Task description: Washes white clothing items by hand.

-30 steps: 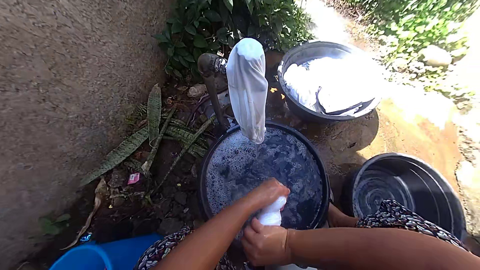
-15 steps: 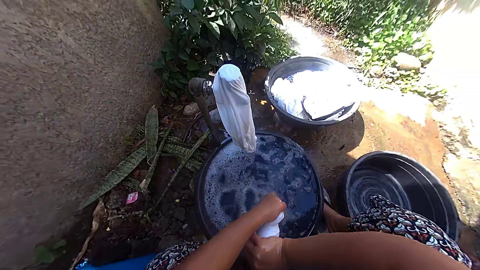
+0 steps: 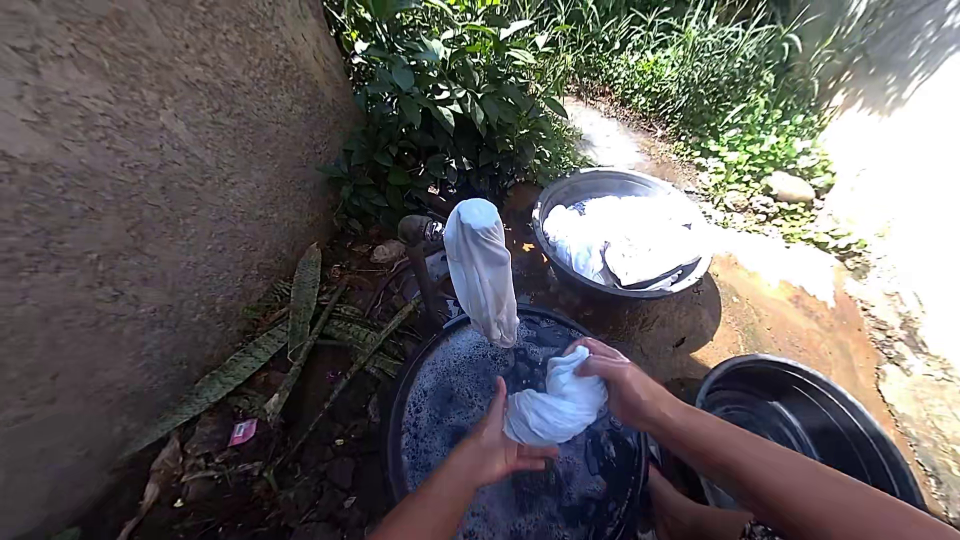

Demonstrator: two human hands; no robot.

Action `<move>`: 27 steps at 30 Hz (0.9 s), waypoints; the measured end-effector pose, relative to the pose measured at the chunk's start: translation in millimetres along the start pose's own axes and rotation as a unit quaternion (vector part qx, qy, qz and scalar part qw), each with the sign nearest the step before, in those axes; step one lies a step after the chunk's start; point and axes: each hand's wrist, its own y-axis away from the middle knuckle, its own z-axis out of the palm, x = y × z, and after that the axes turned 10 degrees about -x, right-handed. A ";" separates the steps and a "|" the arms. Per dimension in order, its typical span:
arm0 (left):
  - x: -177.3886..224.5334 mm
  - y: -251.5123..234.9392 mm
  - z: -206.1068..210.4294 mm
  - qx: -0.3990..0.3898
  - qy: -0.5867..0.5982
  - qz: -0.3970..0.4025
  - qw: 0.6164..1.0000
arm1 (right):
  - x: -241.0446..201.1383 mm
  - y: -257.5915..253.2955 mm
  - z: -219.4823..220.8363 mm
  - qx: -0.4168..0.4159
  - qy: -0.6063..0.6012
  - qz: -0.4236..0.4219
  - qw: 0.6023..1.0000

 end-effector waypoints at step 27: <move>42.9 36.3 8.0 -0.038 -0.687 -0.083 0.721 | -80.7 -164.3 -22.4 -0.186 0.250 -0.087 0.946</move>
